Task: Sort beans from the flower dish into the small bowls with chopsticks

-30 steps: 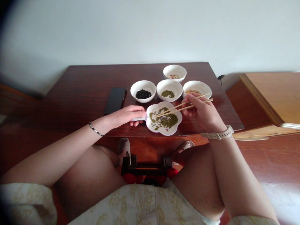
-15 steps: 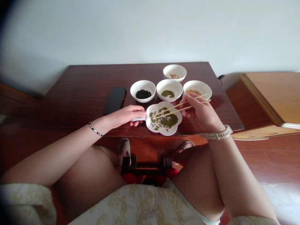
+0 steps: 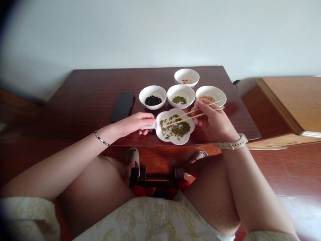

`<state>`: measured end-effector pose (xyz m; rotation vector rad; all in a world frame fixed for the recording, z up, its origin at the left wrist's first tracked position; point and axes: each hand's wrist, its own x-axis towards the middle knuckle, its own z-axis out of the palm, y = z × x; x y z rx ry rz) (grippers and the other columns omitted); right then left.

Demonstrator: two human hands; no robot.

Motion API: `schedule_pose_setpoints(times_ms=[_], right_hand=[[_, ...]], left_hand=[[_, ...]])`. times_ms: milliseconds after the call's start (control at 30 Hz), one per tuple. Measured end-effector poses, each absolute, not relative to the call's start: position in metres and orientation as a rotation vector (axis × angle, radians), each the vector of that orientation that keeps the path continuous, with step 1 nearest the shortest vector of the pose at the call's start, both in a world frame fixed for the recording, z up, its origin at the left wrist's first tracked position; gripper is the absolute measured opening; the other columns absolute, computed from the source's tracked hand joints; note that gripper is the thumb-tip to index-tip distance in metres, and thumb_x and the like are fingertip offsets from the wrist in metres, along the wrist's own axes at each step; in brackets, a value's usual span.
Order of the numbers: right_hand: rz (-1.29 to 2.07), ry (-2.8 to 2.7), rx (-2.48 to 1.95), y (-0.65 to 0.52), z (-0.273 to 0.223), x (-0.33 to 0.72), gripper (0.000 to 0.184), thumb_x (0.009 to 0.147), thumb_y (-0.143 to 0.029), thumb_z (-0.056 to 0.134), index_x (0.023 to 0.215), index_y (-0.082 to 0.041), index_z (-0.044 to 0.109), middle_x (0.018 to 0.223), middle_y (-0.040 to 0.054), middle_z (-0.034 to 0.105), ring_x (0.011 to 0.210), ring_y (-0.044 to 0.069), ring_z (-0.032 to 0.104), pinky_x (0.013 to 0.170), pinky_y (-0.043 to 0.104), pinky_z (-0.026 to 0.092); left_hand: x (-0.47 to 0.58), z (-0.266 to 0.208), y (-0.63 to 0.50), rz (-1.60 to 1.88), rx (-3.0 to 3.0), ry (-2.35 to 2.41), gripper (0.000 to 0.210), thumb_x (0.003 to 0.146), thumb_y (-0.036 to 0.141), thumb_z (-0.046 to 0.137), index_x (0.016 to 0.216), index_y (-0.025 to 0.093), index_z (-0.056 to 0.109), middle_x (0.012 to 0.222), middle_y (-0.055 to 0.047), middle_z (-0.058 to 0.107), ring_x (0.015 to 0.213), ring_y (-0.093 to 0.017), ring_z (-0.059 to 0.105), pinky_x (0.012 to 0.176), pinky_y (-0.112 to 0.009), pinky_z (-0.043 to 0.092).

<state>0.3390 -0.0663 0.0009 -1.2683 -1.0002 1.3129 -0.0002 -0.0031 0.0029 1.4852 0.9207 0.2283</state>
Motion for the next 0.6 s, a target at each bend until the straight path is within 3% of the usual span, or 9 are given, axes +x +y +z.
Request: schedule_pose_setpoints(times_ms=[200, 600], right_hand=[[1.321, -0.993, -1.244, -0.064, -0.007, 0.342, 0.046, 0.099, -0.059, 0.106, 0.086, -0.026, 0.078, 0.085, 0.0053, 0.077, 0.063, 0.015, 0.063, 0.047, 0.031, 0.053], [1.267, -0.914, -1.176, -0.063, -0.016, 0.340, 0.034, 0.100, -0.046, 0.103, 0.087, -0.026, 0.079, 0.080, 0.0056, 0.078, 0.059, 0.015, 0.062, 0.042, 0.027, 0.051]], left_hand=[[0.000, -0.001, -0.001, 0.232, 1.508, 0.914, 0.025, 0.122, 0.038, 0.070, 0.112, 0.015, 0.073, 0.100, -0.004, 0.074, 0.078, -0.011, 0.068, 0.065, -0.023, 0.048], [-0.001, -0.002, -0.001, 0.235, 1.514, 0.900, 0.024, 0.124, 0.036, 0.068, 0.113, 0.015, 0.073, 0.099, -0.003, 0.072, 0.078, -0.010, 0.067, 0.066, -0.022, 0.047]])
